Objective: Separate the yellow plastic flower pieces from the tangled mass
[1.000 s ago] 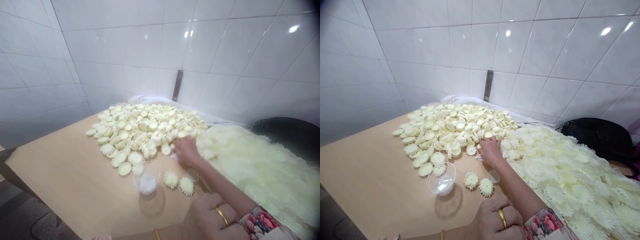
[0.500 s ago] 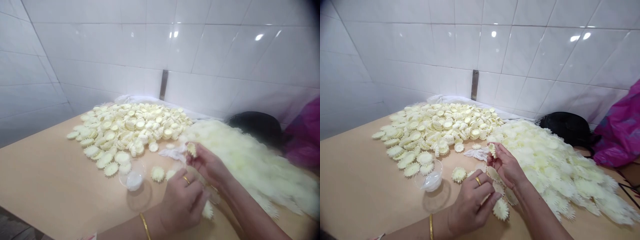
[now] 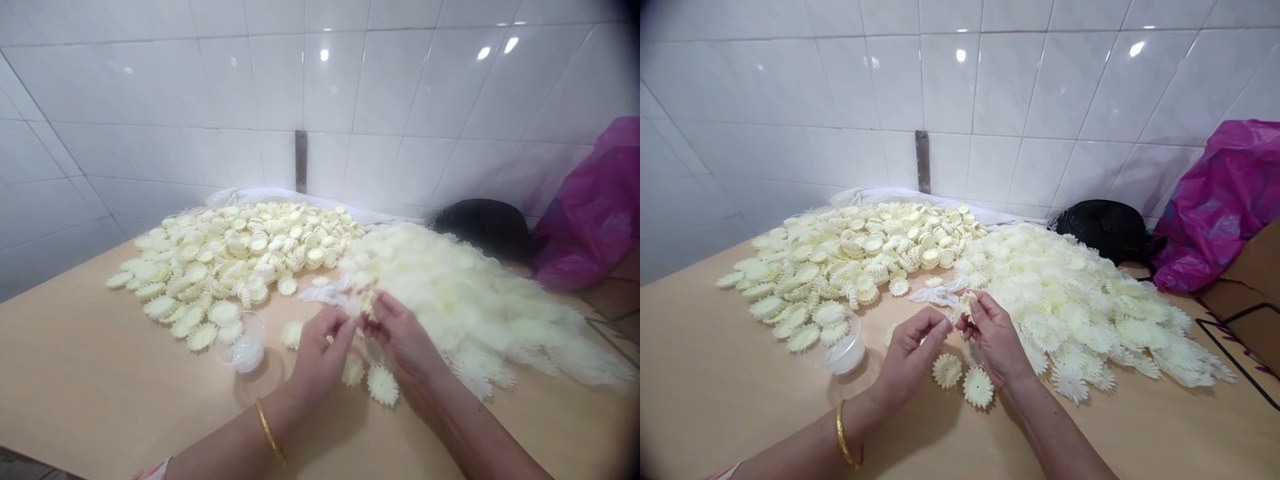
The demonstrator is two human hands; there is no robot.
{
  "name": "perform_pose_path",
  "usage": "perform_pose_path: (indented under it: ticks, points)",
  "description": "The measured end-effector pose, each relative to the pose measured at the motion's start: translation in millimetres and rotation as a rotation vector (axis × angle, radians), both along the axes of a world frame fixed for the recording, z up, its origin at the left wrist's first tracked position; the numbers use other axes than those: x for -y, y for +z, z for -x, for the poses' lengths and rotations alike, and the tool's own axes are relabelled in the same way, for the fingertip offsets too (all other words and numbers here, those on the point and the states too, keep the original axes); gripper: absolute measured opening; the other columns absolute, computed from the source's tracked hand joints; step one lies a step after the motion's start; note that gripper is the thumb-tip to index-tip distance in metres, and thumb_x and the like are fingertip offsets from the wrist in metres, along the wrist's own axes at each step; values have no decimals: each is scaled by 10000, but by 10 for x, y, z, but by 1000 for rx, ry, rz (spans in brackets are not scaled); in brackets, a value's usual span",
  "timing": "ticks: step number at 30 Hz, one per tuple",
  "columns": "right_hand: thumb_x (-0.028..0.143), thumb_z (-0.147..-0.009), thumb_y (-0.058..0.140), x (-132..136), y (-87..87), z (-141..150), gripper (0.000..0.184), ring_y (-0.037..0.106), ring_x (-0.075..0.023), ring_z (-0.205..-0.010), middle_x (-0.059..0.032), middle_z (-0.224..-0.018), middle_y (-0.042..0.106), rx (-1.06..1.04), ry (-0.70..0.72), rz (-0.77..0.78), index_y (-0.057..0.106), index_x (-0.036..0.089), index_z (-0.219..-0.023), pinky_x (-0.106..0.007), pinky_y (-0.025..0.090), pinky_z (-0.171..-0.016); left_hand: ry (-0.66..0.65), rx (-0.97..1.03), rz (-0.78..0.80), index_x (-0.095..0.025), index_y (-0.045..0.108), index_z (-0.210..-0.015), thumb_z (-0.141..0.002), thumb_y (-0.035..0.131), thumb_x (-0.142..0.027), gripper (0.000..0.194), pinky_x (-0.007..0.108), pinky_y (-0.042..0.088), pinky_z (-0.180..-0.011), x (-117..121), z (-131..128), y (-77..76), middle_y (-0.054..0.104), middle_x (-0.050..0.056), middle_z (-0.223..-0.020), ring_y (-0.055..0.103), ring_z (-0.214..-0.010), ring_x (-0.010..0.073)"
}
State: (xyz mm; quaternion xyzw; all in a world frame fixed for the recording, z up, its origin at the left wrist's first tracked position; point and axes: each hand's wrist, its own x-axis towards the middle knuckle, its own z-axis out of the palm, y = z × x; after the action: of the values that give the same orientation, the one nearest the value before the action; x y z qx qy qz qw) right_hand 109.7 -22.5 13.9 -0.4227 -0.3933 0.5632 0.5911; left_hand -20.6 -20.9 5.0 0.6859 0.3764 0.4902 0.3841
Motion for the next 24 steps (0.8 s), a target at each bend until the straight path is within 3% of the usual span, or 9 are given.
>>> perform_pose_path:
  ticks: [4,8,12,15,19,24]
  points:
    - [510,-727,566,38,25,41,329,371,-78,-485,48,-538,426,53,17,-30,541,181,-732,-213,284,-466,23,122,181,-148,547,-824,-820,459,-319,192,239,421,-609,-52,9,-9,531,3,-683,485,-634,102]
    - [581,-707,534,49,3,75,409,272,-58,-361,85,-402,305,32,59,94,481,180,-642,-205,176,-386,7,62,55,-154,605,-864,-819,474,-291,195,271,443,-677,-54,5,-46,585,33,-748,524,-714,130]
    - [492,-692,602,61,4,65,330,465,-94,-445,36,-495,474,-170,96,240,510,175,-707,-215,352,-445,-19,-29,-143,-188,628,-987,-837,441,-228,243,308,449,-732,-43,-10,-79,613,56,-841,546,-797,156]
    - [395,-678,652,73,37,28,274,528,-100,-556,-6,-676,582,-246,153,215,528,189,-807,-219,405,-527,45,-41,-148,-176,616,-981,-838,429,-209,238,296,452,-705,-57,2,-86,597,48,-805,552,-763,147]
    - [337,-697,650,57,67,-31,294,429,-58,-499,43,-653,522,-190,158,137,518,242,-941,-180,337,-490,82,-76,-141,-170,606,-917,-831,448,-226,189,283,433,-702,-72,39,-59,588,46,-832,540,-781,145]
    - [462,-744,561,25,33,-37,269,261,-52,-422,74,-528,339,-38,74,49,494,202,-759,-194,176,-410,91,-121,-150,-166,607,-838,-834,444,-241,180,279,411,-684,-58,61,-13,573,43,-788,519,-757,143]
